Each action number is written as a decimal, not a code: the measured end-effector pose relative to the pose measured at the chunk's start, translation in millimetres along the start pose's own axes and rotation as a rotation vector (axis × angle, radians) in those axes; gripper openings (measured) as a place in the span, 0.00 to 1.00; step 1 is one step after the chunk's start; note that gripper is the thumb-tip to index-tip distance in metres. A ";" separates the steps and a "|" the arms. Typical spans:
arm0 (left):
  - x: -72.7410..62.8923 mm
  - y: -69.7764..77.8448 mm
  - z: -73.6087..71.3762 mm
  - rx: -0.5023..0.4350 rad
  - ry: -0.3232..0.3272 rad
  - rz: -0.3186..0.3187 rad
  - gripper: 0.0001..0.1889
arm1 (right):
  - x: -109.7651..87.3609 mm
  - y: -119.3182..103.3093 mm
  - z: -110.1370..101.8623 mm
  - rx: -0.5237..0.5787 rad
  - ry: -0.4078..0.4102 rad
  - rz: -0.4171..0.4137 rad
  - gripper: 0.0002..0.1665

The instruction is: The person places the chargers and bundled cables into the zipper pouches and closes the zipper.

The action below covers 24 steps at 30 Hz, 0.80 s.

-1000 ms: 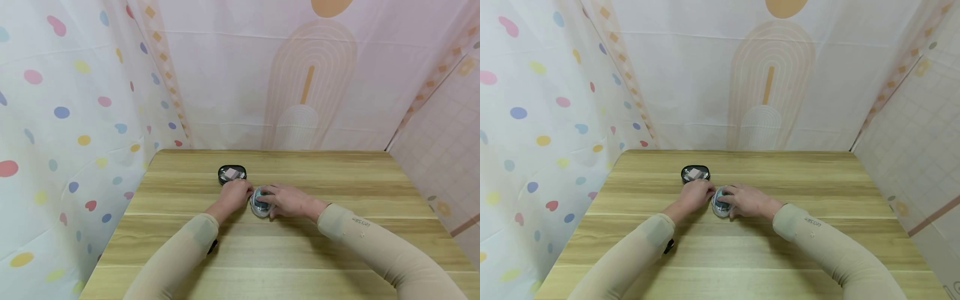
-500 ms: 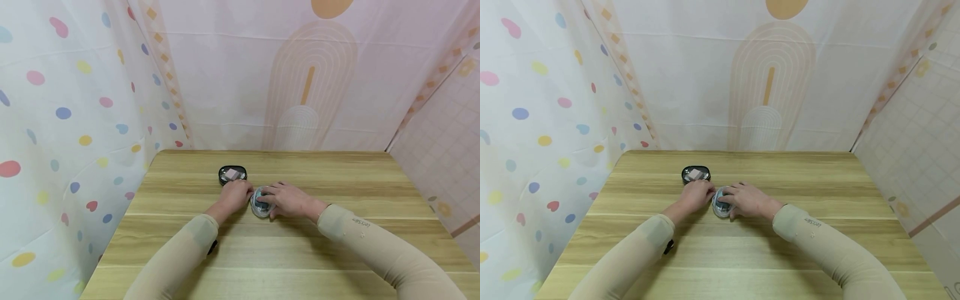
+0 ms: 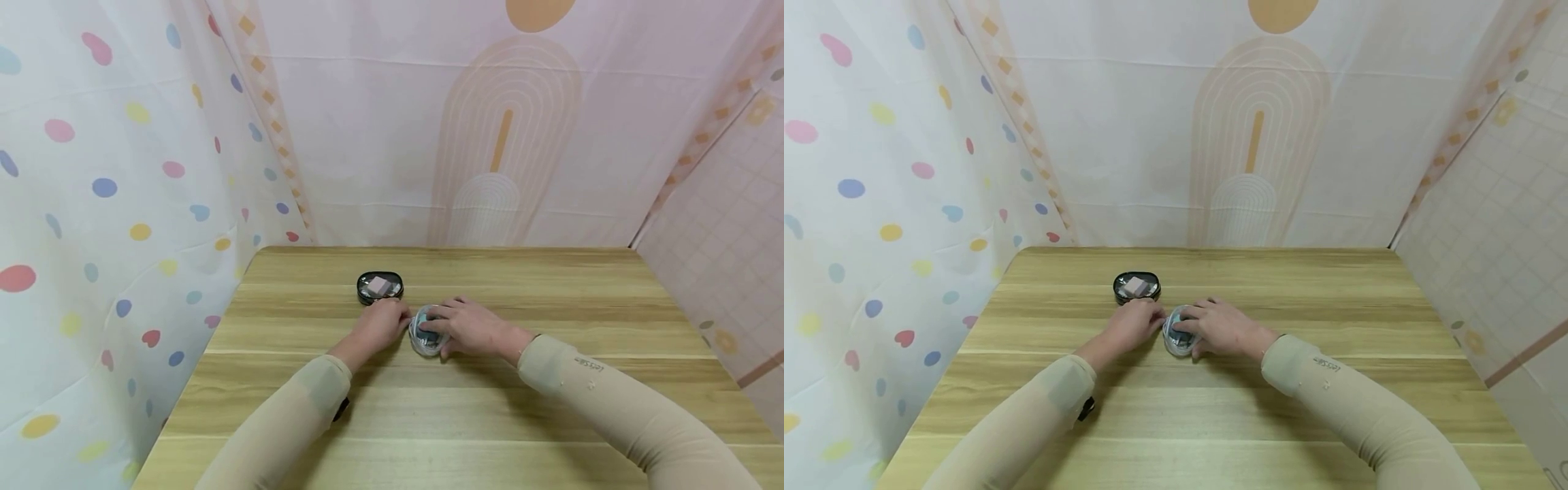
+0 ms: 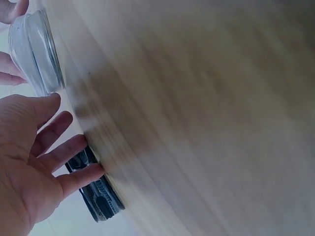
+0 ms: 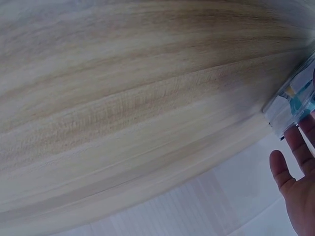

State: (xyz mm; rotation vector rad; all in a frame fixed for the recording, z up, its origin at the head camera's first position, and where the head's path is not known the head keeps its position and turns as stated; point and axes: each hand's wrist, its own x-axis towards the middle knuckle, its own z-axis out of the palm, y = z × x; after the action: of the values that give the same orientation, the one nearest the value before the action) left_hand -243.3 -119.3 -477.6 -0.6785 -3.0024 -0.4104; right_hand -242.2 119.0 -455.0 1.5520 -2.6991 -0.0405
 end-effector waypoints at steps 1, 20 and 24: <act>0.1 0.2 -0.2 -0.004 0.001 -0.002 0.05 | 0.2 0.0 0.0 0.001 -0.001 0.002 0.43; -11.8 2.9 3.5 0.020 0.048 -0.010 0.06 | 0.4 -2.2 1.0 0.007 0.000 -0.003 0.43; -13.5 6.7 1.9 0.122 0.041 -0.019 0.08 | 1.2 -1.2 0.0 -0.004 0.004 0.003 0.43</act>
State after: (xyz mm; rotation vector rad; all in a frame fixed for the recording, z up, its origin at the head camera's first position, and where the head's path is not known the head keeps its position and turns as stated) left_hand -228.3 -118.7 -479.0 -0.6236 -2.9674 -0.2369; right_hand -241.8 117.4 -455.0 1.5455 -2.6965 -0.0419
